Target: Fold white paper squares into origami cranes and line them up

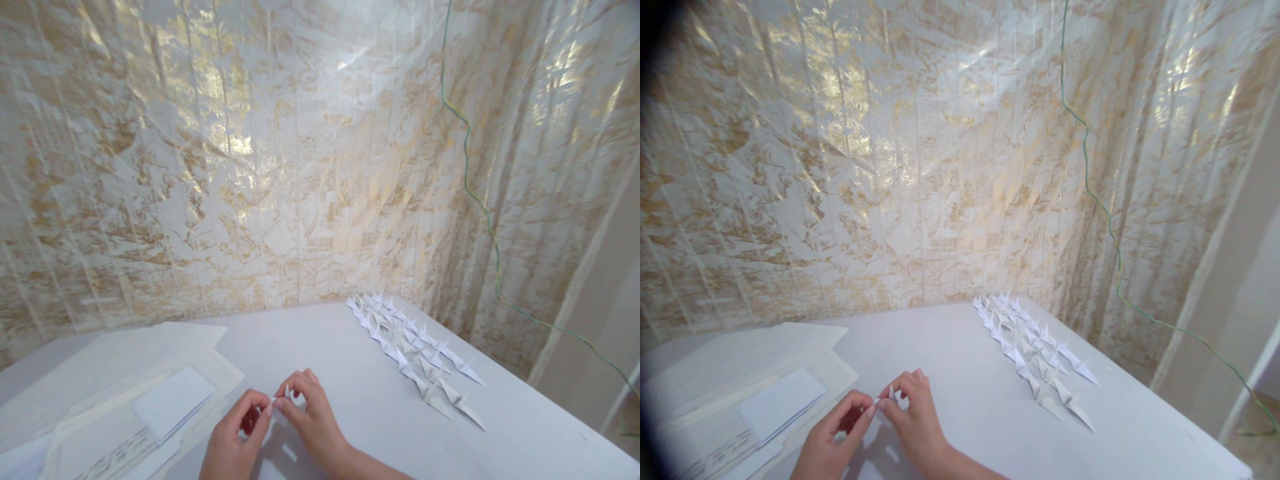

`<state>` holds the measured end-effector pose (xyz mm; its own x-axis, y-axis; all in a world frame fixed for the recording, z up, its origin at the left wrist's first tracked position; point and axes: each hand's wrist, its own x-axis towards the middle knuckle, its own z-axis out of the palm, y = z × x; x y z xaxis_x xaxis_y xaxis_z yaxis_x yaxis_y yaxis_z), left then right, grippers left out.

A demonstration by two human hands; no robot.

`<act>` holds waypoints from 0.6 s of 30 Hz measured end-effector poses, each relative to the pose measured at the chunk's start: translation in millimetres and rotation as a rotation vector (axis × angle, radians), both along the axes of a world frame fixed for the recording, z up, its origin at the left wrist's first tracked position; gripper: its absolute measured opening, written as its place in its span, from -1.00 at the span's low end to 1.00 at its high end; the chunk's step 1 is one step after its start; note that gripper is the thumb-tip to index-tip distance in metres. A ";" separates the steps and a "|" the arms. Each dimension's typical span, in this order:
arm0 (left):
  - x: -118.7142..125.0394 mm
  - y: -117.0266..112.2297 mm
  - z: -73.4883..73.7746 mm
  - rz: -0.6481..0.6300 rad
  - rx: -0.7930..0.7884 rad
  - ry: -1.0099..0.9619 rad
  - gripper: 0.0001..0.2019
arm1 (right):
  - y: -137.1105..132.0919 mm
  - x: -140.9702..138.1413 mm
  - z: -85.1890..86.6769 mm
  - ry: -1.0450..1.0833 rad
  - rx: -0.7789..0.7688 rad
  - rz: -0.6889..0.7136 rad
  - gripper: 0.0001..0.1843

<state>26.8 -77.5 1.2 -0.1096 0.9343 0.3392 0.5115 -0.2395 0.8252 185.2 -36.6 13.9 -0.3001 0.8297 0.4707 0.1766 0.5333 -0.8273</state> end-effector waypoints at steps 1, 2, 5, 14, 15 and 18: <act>1.1 -0.8 0.8 -0.002 -0.001 -0.002 -0.72 | 0.0 0.0 0.2 0.005 0.000 0.000 -0.86; 2.1 -1.7 1.7 -0.005 -0.003 -0.005 -0.73 | -0.1 -0.1 0.4 0.011 0.000 0.003 -0.86; 4.3 -4.3 5.2 -0.007 -0.004 -0.019 -0.72 | -0.5 -0.5 1.0 0.016 -0.005 0.010 -0.85; 16.9 -5.7 6.4 -0.025 -0.076 -0.159 -0.67 | -1.2 -0.9 4.9 0.200 -0.180 0.039 -0.80; 18.9 -5.4 5.2 -0.027 -0.086 -0.183 -0.65 | -1.0 -1.3 4.0 0.213 -0.198 0.041 -0.77; 20.2 -4.0 3.2 -0.027 -0.108 -0.254 -0.57 | 1.3 -3.5 -1.4 0.273 -0.257 0.108 -0.74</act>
